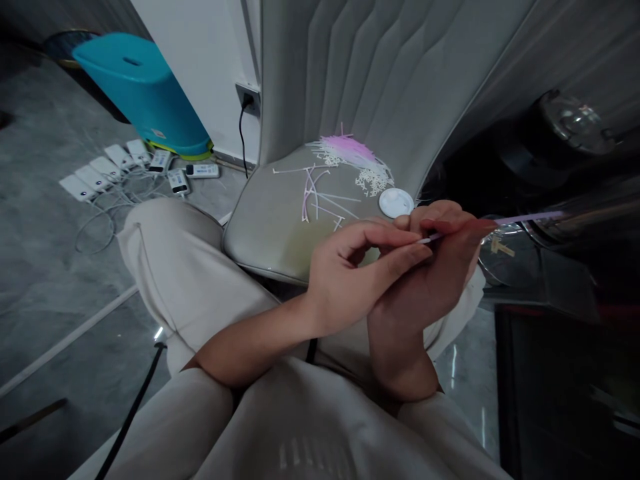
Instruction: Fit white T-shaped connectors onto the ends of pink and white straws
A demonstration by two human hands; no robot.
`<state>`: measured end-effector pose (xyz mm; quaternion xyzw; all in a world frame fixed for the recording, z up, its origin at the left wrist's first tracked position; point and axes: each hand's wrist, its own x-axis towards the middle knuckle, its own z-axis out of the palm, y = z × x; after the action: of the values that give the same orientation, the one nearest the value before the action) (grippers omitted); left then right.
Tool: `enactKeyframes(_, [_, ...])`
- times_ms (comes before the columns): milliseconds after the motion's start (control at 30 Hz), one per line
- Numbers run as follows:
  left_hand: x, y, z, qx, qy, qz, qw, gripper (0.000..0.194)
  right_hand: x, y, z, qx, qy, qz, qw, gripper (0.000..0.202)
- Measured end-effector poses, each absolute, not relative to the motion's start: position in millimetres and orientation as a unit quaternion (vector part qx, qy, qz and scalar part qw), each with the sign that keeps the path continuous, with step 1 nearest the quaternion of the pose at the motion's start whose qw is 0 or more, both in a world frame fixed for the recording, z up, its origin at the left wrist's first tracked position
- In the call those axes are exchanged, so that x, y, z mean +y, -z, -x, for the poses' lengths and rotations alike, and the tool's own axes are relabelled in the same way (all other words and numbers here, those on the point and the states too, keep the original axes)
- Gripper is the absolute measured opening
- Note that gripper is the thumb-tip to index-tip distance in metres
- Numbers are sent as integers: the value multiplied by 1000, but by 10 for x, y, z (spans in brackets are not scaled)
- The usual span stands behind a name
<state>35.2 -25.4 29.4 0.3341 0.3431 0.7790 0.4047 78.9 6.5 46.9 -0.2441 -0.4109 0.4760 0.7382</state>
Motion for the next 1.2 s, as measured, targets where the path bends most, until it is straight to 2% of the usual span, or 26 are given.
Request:
enactKeyframes(167, [-255,-306,-348,351,-772,-332,413,24,55,-463,-795,-409,-479,243,738,34])
enactKeyframes(600, [-268,-287,-351,315,-790,-338,402,11,49,-438,-800,-431,-453,241,742,36])
enactKeyframes(767, [-258,-299,-360,327,-785,-335,406,19,47,-430,-804,-448,-446,249,734,37])
enactKeyframes(1200, [-266,-303,-352,345,-774,-330,416,23,26,-468,-784,-411,-471,241,742,36])
